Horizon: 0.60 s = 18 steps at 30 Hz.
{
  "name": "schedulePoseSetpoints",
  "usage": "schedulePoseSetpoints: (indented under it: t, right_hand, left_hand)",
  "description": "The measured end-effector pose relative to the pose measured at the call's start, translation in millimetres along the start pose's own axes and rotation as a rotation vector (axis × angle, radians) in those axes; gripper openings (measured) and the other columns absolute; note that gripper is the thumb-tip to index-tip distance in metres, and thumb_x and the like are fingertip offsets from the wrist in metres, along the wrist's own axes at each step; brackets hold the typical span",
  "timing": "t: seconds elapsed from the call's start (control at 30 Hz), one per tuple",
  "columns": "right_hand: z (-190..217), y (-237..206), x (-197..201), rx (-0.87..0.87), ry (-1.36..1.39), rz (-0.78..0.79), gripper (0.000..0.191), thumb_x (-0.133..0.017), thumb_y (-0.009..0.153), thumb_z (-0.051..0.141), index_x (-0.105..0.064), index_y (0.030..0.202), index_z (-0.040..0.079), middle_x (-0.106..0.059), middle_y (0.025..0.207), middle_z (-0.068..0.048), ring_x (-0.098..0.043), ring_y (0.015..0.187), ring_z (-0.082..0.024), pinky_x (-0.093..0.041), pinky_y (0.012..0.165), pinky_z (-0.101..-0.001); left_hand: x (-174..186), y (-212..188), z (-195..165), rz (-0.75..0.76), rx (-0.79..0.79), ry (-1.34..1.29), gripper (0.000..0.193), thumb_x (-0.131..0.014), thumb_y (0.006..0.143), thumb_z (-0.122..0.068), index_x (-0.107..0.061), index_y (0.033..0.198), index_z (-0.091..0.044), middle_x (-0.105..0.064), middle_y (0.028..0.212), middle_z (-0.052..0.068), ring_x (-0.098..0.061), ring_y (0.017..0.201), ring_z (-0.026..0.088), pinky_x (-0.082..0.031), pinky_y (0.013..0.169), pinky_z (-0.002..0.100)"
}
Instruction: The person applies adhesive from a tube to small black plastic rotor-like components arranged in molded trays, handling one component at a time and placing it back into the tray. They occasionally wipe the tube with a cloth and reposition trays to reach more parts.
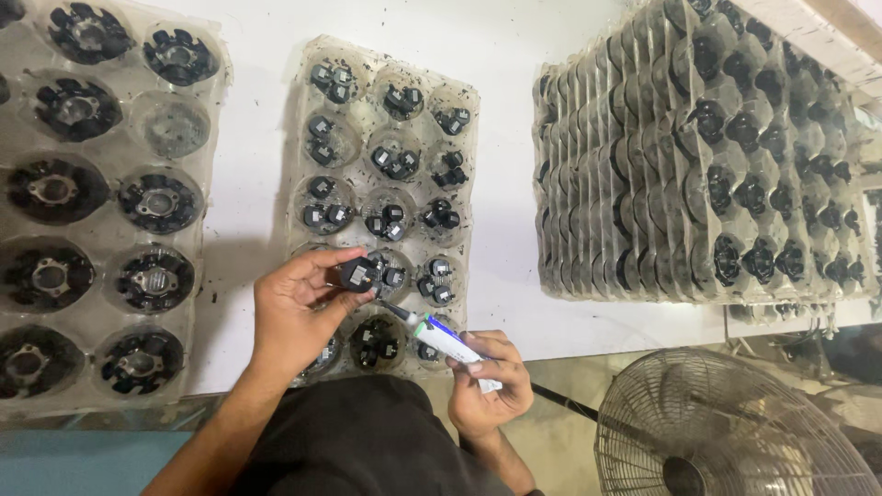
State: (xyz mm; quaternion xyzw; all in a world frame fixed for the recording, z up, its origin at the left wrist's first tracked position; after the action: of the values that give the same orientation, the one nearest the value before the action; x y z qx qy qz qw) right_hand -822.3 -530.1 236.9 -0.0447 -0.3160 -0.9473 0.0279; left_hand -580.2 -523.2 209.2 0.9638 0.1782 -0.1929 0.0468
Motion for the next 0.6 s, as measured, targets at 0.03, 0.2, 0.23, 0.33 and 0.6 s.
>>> schedulePoseSetpoints:
  t: [0.03,0.2,0.23,0.33,0.6]
  right_hand:
    - [4.1,0.4,-0.4,0.017,-0.003,-0.008,0.032,-0.068,0.080,-0.018,-0.056,0.092,0.009,-0.070,0.104,-0.015,-0.069,0.095,-0.027,-0.065,0.069,-0.0341]
    - [21.9,7.2,-7.1,0.142,-0.152,0.048,0.039,-0.069,0.076,-0.021,-0.053,0.093,0.010,-0.070,0.099,-0.013,-0.068,0.099,-0.031,-0.063,0.080,-0.0395]
    - [23.4,8.3,-9.2,0.146,-0.154,0.049,0.039,-0.069,0.076,-0.022,-0.053,0.093,0.010,-0.069,0.098,-0.013,-0.069,0.099,-0.031,-0.063,0.081,-0.0401]
    - [26.2,11.6,-13.6,0.171,-0.155,0.058,0.040,-0.069,0.076,-0.022,-0.053,0.093,0.009,-0.069,0.098,-0.013,-0.070,0.098,-0.032,-0.065,0.080,-0.0397]
    - [25.6,14.8,-15.3,0.245,-0.183,0.120,0.032,-0.065,0.073,-0.021,-0.056,0.088,0.007,-0.068,0.096,-0.016,-0.068,0.086,-0.027,-0.068,0.069,-0.0399]
  left_hand:
    - [-1.7,-2.6,-3.4,0.006,0.004,0.008,0.044,-0.071,0.084,0.019,-0.066,0.124,0.004,-0.073,0.122,0.014,-0.074,0.106,0.018,-0.064,0.093,0.033]
    - [-7.4,-14.3,-17.9,0.026,0.013,-0.007,0.045,-0.068,0.085,0.019,-0.065,0.127,0.003,-0.072,0.125,0.014,-0.074,0.107,0.019,-0.065,0.092,0.033]
    - [-8.1,-16.7,-20.0,0.022,0.014,0.001,0.046,-0.069,0.085,0.019,-0.065,0.127,0.003,-0.072,0.125,0.014,-0.074,0.107,0.019,-0.065,0.092,0.033]
    - [-9.8,-21.2,-23.8,0.014,0.022,0.019,0.046,-0.070,0.084,0.019,-0.066,0.127,0.003,-0.072,0.125,0.014,-0.073,0.106,0.018,-0.064,0.092,0.032]
    - [-9.8,-20.3,-23.5,0.044,0.080,0.043,0.047,-0.071,0.083,0.017,-0.067,0.127,0.002,-0.072,0.120,0.010,-0.073,0.101,0.015,-0.064,0.089,0.030]
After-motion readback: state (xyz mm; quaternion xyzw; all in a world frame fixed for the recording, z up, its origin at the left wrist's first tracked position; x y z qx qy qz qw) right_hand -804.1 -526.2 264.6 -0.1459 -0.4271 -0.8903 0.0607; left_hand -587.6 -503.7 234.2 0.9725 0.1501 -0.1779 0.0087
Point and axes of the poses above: each hand's wrist, its own y-axis towards the middle knuckle, its own x-axis out of the back of the hand, z = x × y, the point moved 3 cm from there along y, towards the middle knuckle
